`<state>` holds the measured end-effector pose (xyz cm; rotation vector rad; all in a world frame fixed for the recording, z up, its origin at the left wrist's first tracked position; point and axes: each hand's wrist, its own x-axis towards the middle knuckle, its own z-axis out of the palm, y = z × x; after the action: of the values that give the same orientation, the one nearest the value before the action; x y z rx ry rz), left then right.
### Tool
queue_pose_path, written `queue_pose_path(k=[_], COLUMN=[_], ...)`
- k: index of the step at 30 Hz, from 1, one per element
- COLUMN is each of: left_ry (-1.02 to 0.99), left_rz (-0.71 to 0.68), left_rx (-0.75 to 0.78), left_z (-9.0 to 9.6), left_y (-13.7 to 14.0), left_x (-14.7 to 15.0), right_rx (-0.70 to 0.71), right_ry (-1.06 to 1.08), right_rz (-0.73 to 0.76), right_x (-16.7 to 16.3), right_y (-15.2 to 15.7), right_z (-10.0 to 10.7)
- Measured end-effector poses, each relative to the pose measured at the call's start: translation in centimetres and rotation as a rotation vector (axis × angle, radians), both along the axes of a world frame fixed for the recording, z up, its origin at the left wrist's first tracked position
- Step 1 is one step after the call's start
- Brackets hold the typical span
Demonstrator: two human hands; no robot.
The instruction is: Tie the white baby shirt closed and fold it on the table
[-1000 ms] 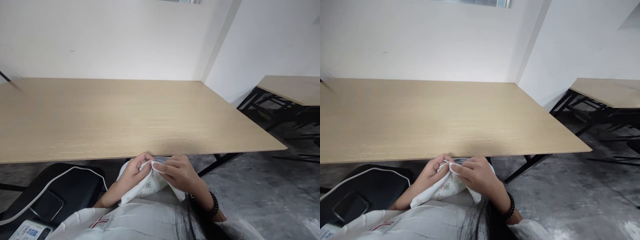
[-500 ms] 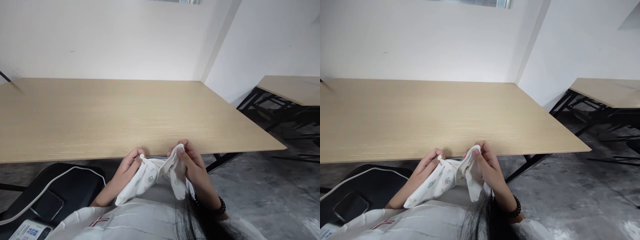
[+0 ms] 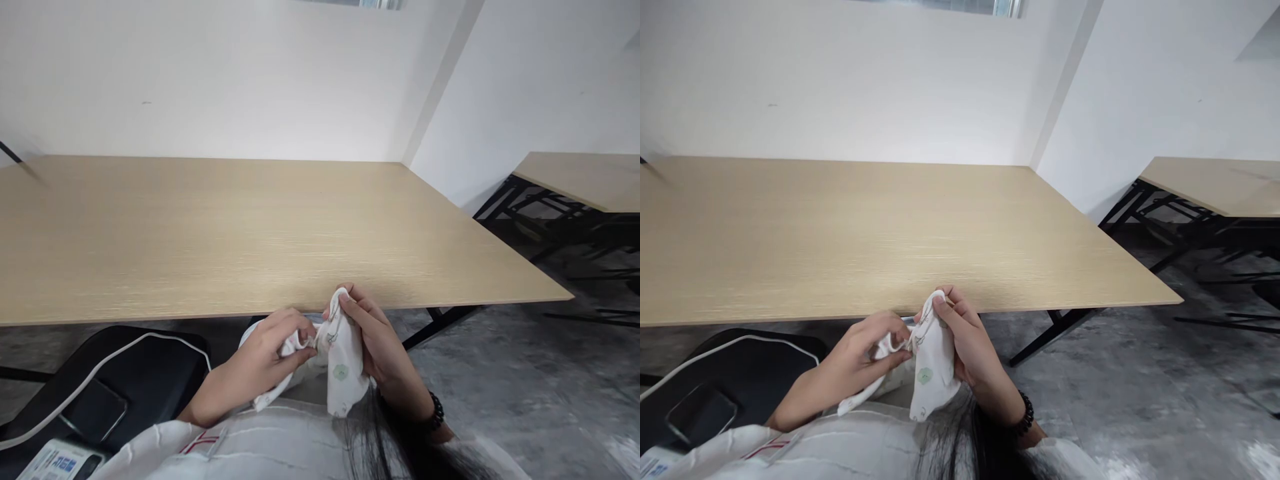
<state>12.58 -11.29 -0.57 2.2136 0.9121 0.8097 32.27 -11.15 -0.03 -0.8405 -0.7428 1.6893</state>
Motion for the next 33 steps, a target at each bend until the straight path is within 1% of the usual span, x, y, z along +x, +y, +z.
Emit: queue_pose_path(k=[4,11,14,18,21,22,25,26,27,28,29,31,32,33], left_ry=[0.008,-0.134,-0.163,-0.183,-0.194,-0.204,-0.235,-0.227,-0.209,-0.182,-0.155,-0.102,-0.077,-0.054], left_rz=[0.017,0.096,0.142,0.157,0.121,0.116,0.117,0.098,0.06,0.001,-0.066,-0.189,-0.232,-0.258], left_rx=[0.006,-0.013,-0.012,0.018,0.018,0.013,-0.018,-0.032,-0.043,-0.048,-0.047,-0.038,-0.034,-0.03], left_z=[-0.5,-1.1,-1.1,-1.0,-1.1,-1.2,-1.4,-1.5,-1.5,-1.4,-1.3,-1.2,-1.1,-1.1], left_y=[0.2,0.0,-0.3,-0.5,-0.5,-0.5,-0.5,-0.4,-0.3,-0.2,-0.1,0.3,0.4,0.5], left_x=[0.2,0.6,0.7,0.7,0.7,0.8,0.9,0.9,1.0,0.9,0.9,0.7,0.6,0.5], right_rx=[-0.043,-0.018,0.033,0.164,0.292,0.356,0.6,0.668,0.723,0.761,0.784,0.765,0.717,0.638], right_ry=[0.035,0.049,0.028,-0.053,-0.17,-0.226,-0.421,-0.47,-0.503,-0.519,-0.516,-0.465,-0.424,-0.377], right_rz=[-0.013,0.006,0.06,0.17,0.315,0.398,0.743,0.834,0.889,0.9,0.863,0.686,0.567,0.446], right_x=[-0.1,0.3,0.6,1.2,2.1,2.5,3.8,4.2,4.5,4.7,4.8,4.9,4.8,4.6], right_y=[0.0,0.2,0.0,-0.3,-0.3,-0.3,0.0,0.1,0.1,0.2,0.2,0.3,0.3,0.4], right_z=[-0.3,-0.5,-0.6,-0.9,-0.6,-0.4,0.3,0.5,0.6,0.6,0.5,0.0,-0.4,-0.7])
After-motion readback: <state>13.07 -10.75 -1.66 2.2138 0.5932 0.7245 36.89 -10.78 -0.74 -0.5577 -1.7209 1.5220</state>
